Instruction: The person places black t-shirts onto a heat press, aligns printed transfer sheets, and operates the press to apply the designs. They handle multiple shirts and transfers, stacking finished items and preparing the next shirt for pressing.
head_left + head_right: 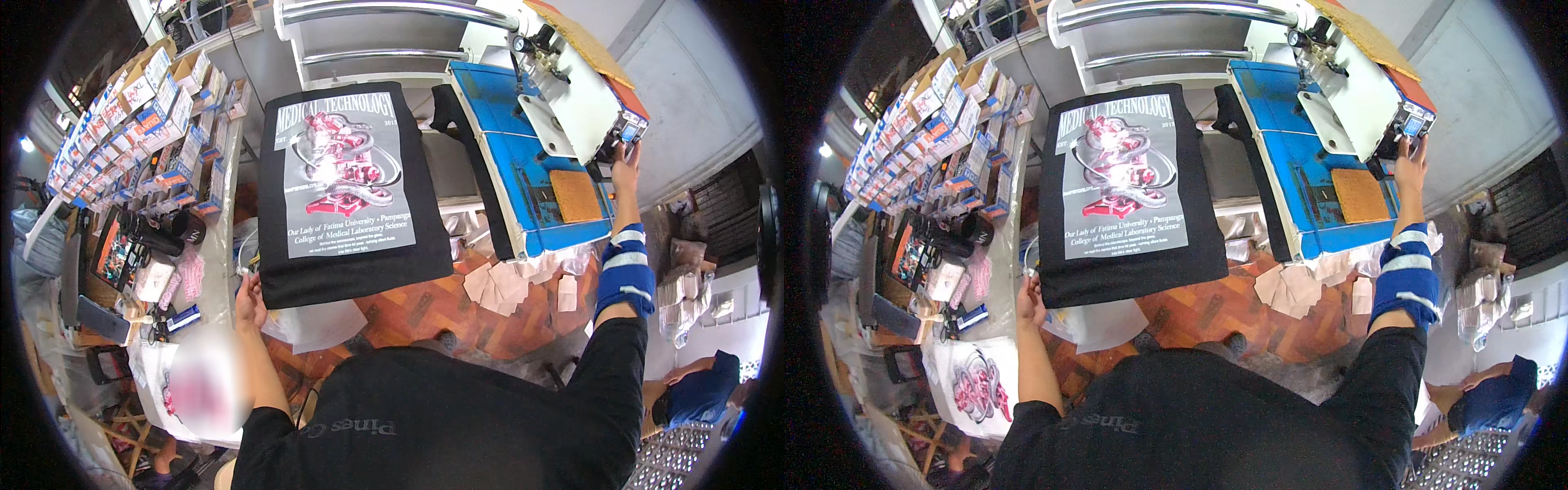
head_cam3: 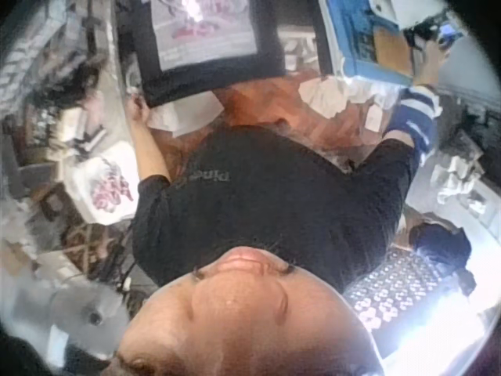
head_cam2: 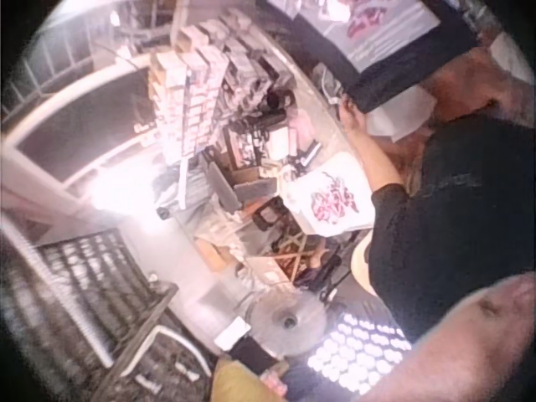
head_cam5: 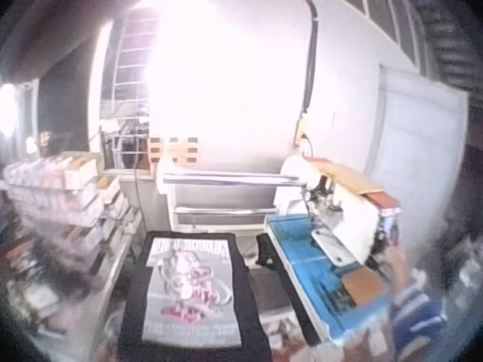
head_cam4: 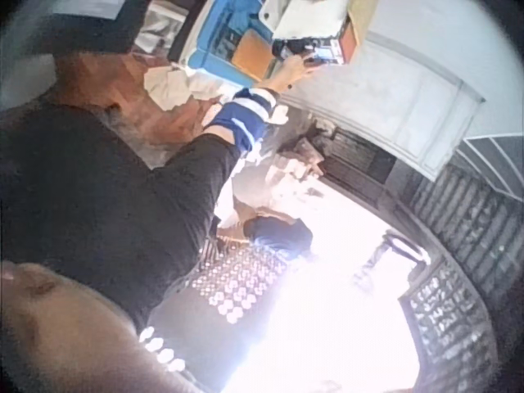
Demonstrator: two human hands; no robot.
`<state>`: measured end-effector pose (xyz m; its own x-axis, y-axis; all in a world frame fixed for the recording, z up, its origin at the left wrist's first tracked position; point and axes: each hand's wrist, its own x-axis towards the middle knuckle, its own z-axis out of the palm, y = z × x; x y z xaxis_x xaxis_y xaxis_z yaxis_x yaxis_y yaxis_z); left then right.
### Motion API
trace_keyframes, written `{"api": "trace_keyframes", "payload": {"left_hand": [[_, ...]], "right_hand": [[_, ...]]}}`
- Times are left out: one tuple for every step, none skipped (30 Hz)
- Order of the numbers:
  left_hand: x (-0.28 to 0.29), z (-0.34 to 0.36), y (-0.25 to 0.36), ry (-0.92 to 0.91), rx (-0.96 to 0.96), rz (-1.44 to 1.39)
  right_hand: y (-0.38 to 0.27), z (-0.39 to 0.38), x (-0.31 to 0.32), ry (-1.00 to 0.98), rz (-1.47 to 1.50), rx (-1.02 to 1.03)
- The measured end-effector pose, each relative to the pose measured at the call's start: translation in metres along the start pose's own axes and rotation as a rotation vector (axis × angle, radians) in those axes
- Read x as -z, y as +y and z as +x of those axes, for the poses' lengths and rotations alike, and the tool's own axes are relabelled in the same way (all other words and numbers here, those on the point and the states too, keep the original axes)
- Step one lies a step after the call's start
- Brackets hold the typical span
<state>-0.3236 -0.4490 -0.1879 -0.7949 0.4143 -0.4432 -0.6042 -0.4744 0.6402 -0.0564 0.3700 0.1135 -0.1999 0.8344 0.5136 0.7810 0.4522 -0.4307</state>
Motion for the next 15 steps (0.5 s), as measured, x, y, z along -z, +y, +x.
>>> {"api": "trace_keyframes", "payload": {"left_hand": [[-0.001, -0.007, 0.007, 0.030, -0.015, 0.073], [-0.001, -0.014, 0.015, 0.059, -0.029, 0.146], [-0.025, -0.020, 0.019, 0.108, -0.048, 0.235], [-0.029, -0.026, 0.024, 0.109, -0.039, 0.323], [-0.029, -0.030, 0.027, 0.112, -0.027, 0.414], [-0.024, -0.037, 0.030, 0.130, -0.014, 0.505], [-0.033, -0.035, 0.023, 0.127, -0.060, 0.443], [-0.029, -0.035, 0.024, 0.124, -0.071, 0.467], [-0.022, -0.036, 0.022, 0.125, -0.080, 0.488], [-0.014, -0.041, 0.021, 0.135, -0.091, 0.508], [-0.025, -0.038, 0.017, 0.154, -0.089, 0.488], [-0.027, -0.044, 0.016, 0.176, -0.079, 0.496], [-0.033, -0.049, 0.017, 0.185, -0.067, 0.509], [-0.036, -0.051, 0.020, 0.194, -0.053, 0.522], [-0.021, -0.051, 0.022, 0.193, -0.060, 0.515]], "right_hand": [[-0.023, -0.008, 0.009, 0.096, -0.128, 0.055], [-0.039, -0.030, 0.016, 0.147, -0.050, 0.146], [-0.054, -0.068, 0.036, 0.214, 0.021, 0.231], [-0.068, -0.104, 0.049, 0.277, 0.096, 0.319], [-0.073, -0.143, 0.035, 0.171, 0.419, 0.433], [-0.107, -0.212, 0.031, -0.007, 0.450, 0.369], [-0.096, -0.261, 0.003, -0.374, 0.617, 0.202], [-0.090, -0.306, -0.027, -0.450, 0.421, 0.356], [-0.087, -0.349, -0.052, -0.461, 0.453, 0.410], [-0.104, -0.377, -0.049, -0.707, 0.312, 0.153], [-0.063, -0.402, -0.099, -0.591, 0.374, 0.089], [-0.065, -0.410, -0.102, -0.719, 0.480, -0.088], [-0.069, -0.416, -0.097, -0.834, 0.581, -0.277], [-0.072, -0.421, -0.092, -0.946, 0.678, -0.472], [-0.091, -0.426, -0.079, -0.886, 0.723, -0.445]]}}
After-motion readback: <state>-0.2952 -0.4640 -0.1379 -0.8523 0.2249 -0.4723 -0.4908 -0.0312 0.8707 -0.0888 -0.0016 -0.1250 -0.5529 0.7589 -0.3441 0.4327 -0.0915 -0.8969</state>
